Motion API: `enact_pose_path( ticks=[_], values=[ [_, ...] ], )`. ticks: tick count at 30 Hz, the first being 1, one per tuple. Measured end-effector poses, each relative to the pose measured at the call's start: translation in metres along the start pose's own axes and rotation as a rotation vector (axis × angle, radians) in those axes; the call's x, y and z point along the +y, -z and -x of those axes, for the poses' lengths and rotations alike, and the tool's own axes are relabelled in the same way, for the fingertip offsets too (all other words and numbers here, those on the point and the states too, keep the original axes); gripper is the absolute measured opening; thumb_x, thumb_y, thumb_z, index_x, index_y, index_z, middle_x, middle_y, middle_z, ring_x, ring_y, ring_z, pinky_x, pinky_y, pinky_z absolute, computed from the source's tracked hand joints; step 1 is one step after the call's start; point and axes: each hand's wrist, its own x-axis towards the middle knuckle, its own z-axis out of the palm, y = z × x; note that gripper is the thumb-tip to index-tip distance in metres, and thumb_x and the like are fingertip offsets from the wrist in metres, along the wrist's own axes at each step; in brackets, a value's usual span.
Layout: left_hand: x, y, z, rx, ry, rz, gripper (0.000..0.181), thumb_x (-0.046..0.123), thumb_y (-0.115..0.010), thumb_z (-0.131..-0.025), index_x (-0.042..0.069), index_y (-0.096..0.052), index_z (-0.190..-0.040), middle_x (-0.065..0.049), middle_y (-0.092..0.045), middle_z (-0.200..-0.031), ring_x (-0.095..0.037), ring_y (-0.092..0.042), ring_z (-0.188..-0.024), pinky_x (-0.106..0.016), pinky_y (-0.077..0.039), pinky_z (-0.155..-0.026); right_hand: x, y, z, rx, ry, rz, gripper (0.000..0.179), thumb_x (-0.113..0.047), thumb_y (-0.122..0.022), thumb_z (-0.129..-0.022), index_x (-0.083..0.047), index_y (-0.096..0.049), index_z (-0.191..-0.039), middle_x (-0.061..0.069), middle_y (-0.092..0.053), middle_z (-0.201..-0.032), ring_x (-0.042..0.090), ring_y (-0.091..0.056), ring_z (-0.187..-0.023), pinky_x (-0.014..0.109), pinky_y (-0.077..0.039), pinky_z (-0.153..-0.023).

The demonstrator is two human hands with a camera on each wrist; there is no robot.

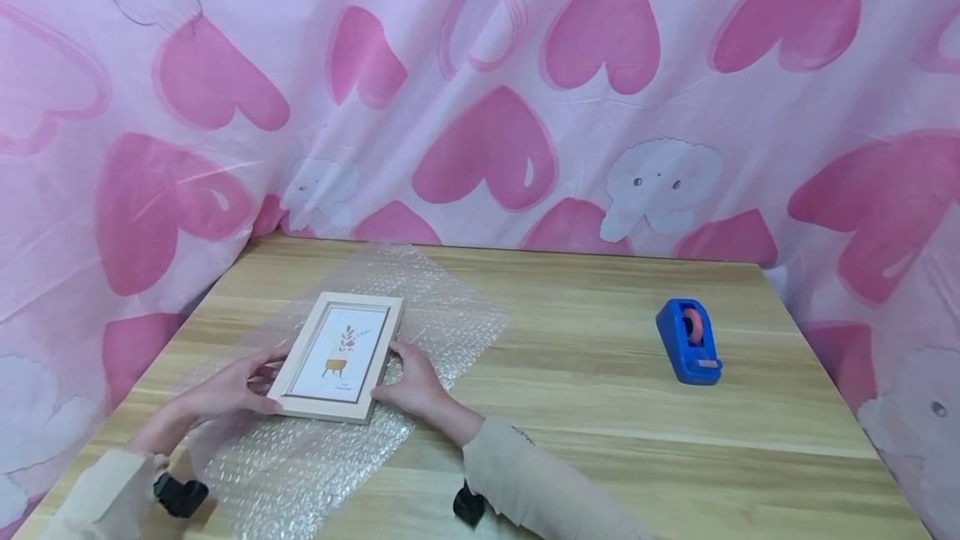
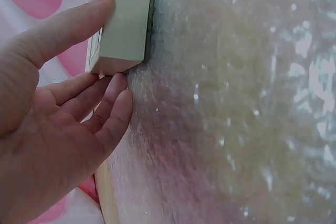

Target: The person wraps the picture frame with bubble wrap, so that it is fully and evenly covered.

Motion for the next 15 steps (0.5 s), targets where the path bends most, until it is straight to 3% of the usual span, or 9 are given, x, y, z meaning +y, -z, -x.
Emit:
enact_pose_path(
  ticks=[15],
  values=[
    [0.006, -0.007, -0.012, 0.001, 0.009, -0.009, 0.086, 0.011, -0.077, -0.07, -0.012, -0.026, -0.135, -0.027, -0.047, -0.121, -0.031, -0.051, -0.101, -0.039, -0.047, -0.085, 0.008, 0.012, 0.0, 0.003, -0.017, -0.095, 0.077, -0.003, -0.076, -0.065, 0.003, -0.039, -0.132, 0.022, -0.042, -0.132, 0.035, -0.041, -0.121, 0.039, -0.038, -0.1]
  ],
)
